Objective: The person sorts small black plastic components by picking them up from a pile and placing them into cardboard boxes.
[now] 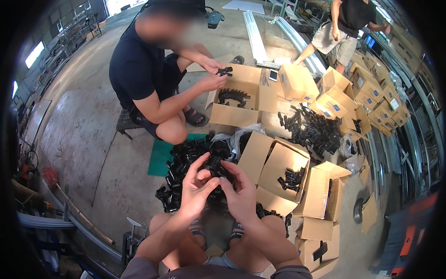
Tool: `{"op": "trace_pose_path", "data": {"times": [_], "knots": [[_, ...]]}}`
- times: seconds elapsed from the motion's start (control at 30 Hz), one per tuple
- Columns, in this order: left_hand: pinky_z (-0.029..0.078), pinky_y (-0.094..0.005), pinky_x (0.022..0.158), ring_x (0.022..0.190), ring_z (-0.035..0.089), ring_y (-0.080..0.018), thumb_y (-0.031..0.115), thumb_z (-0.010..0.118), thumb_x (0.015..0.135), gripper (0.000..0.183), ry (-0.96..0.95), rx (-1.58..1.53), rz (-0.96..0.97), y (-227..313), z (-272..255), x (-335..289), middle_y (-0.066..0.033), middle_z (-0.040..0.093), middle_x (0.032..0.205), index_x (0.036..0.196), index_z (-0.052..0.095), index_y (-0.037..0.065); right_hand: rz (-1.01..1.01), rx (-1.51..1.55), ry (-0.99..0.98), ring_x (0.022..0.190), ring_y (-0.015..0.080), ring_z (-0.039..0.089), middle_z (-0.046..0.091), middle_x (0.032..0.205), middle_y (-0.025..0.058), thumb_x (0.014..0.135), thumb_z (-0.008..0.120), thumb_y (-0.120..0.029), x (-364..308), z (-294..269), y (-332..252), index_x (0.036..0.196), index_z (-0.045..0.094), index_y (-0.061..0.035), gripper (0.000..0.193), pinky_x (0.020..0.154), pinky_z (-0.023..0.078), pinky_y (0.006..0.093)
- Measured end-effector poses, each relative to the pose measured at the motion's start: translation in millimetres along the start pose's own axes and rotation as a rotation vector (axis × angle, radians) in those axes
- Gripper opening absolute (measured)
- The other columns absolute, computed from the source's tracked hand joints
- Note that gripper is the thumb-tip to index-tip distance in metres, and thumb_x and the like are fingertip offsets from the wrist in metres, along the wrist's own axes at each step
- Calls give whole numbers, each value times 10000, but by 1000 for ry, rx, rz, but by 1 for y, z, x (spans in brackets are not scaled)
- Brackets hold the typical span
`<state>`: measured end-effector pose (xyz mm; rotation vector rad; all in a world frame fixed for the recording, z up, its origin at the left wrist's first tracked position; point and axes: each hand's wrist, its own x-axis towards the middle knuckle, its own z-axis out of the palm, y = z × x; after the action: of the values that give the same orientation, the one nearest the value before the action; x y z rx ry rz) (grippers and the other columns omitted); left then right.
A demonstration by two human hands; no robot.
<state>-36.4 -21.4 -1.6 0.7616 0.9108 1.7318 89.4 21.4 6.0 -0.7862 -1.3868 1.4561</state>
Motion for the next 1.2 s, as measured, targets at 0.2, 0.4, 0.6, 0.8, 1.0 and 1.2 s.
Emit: {"op": "trace_pose_path", "data": {"times": [0.2, 0.4, 0.6, 0.8, 1.0, 1.2], "knots": [[503, -281, 909, 1015, 611, -116, -62, 696, 869, 640, -94, 120, 95, -3, 10, 7, -57, 652, 1136, 1448, 441, 40, 62, -152, -34, 1237, 207, 550, 571, 1317, 132, 945, 606, -7, 1, -21, -13, 1362, 513, 15, 428, 1042, 441, 325], [502, -310, 954, 1131, 590, -147, -42, 708, 866, 592, -82, 272, 112, -10, 7, 8, -107, 605, 1304, 1414, 501, 46, 151, 14, 11, 1207, 195, 569, 601, 1285, 142, 935, 624, 0, 3, -34, -9, 1353, 530, 15, 429, 1027, 452, 324], [501, -320, 972, 1140, 604, -158, -48, 715, 856, 595, -120, 299, 115, -13, 6, 5, -113, 609, 1310, 1407, 507, 35, 106, 185, 5, 1172, 189, 594, 628, 1262, 133, 920, 657, -11, -3, -26, -12, 1325, 548, 38, 422, 996, 465, 327], [521, -305, 929, 1069, 639, -145, -57, 732, 836, 620, -146, 237, 115, -5, 2, 4, -103, 653, 1239, 1408, 507, 29, 148, 155, -29, 1084, 155, 611, 652, 1208, 101, 897, 694, -22, -5, -29, -9, 1304, 573, 32, 428, 949, 485, 305], [533, -276, 824, 959, 645, -119, 50, 816, 789, 560, -223, 540, 119, -1, 5, 11, -126, 693, 1074, 1308, 611, 14, 299, 96, -26, 979, 100, 595, 659, 1103, 31, 826, 796, -100, -4, -54, -16, 1225, 625, -13, 442, 883, 499, 261], [575, -329, 856, 982, 696, -205, -54, 790, 775, 540, -309, 630, 206, -1, 1, 6, -155, 687, 1090, 1275, 587, -35, 340, -112, -194, 1026, 155, 623, 648, 1138, 69, 841, 774, -74, 6, -63, -17, 1258, 606, -38, 452, 954, 507, 318]]}}
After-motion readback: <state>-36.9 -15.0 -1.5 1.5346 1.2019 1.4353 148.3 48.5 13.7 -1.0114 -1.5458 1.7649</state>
